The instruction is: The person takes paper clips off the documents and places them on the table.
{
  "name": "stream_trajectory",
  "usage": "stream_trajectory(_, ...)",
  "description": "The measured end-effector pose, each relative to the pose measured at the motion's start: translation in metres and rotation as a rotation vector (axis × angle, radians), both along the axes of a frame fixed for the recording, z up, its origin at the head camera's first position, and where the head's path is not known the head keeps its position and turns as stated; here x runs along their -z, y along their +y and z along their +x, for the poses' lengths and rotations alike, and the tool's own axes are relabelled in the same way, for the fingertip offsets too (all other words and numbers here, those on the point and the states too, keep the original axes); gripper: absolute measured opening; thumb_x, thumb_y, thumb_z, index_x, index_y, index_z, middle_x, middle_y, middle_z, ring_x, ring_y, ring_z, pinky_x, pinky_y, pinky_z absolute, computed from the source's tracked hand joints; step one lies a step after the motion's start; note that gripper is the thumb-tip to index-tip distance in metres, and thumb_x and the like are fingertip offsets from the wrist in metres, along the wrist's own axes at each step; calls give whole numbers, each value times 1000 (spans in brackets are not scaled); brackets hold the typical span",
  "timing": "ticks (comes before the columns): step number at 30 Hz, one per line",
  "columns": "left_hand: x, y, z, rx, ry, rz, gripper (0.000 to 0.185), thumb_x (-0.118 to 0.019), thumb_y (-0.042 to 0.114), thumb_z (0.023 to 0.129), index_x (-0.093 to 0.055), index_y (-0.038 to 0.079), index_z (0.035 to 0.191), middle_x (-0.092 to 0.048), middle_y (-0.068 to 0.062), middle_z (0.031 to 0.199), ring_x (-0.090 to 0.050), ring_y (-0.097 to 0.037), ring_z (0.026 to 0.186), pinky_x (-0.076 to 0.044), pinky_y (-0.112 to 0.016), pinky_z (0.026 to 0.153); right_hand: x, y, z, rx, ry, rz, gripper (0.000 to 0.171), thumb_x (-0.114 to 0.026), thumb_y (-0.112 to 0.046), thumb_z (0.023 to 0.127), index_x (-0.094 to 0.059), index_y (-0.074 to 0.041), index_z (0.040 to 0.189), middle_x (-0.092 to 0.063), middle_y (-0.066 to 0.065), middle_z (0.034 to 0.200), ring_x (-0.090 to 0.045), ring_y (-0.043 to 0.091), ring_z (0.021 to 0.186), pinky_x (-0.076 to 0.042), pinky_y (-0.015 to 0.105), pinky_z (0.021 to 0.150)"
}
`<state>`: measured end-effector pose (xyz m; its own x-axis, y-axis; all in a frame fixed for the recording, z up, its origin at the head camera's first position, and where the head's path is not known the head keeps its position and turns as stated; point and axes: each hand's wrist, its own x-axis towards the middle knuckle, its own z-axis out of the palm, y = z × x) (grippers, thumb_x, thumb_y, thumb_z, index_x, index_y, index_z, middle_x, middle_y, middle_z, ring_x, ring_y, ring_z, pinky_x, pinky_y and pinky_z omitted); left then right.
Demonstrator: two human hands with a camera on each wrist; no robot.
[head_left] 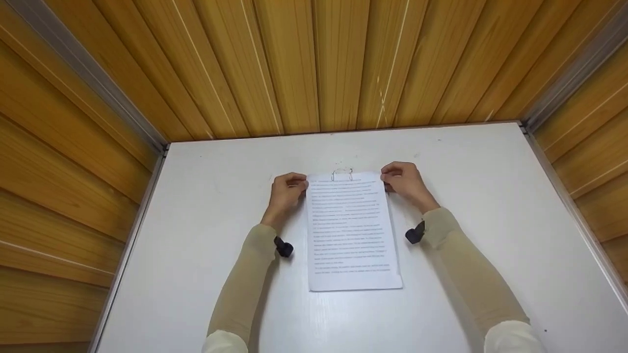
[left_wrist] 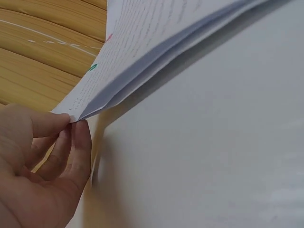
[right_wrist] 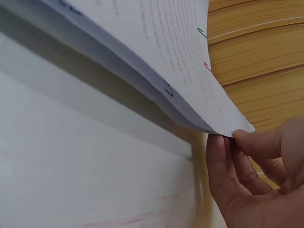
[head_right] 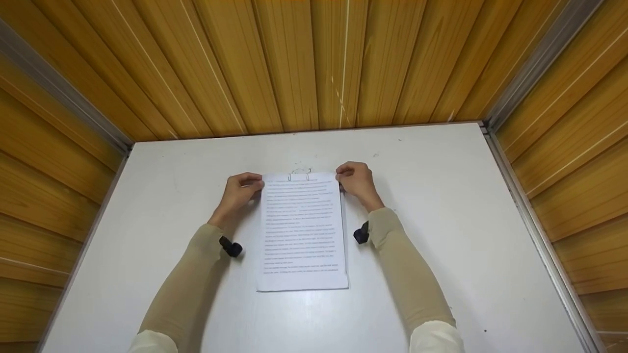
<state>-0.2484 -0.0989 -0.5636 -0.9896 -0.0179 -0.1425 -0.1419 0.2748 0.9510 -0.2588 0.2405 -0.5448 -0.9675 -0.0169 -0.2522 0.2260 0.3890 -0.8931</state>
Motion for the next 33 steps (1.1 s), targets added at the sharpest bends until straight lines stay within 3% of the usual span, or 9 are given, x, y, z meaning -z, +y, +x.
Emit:
stream_trajectory(14,6,4,8,-15,14,99,25,-70,14,104,-74,2,126,-78,-15,115,-74,-21,101,-59,-25,81,3,7,8,55,27,-204,24,-66,0,103,-65,9,125,-69,13,109,-70,11,87,-63,23,76)
stream_trajectory(24,14,11,19,-56,-34,208,33,-72,18,104,-73,2,133,-77,-15,123,-73,-19,106,-58,-26,90,6,8,16,65,52,-211,23,-69,-2,102,-66,7,123,-66,13,112,-68,12,92,-62,23,79)
stream_trajectory(33,21,14,23,-74,34,188,35,-71,17,105,-71,-1,135,-75,-18,130,-72,-25,119,-57,-35,104,5,9,18,29,111,-119,20,-67,-5,104,-67,4,122,-65,16,121,-66,17,101,-57,18,81)
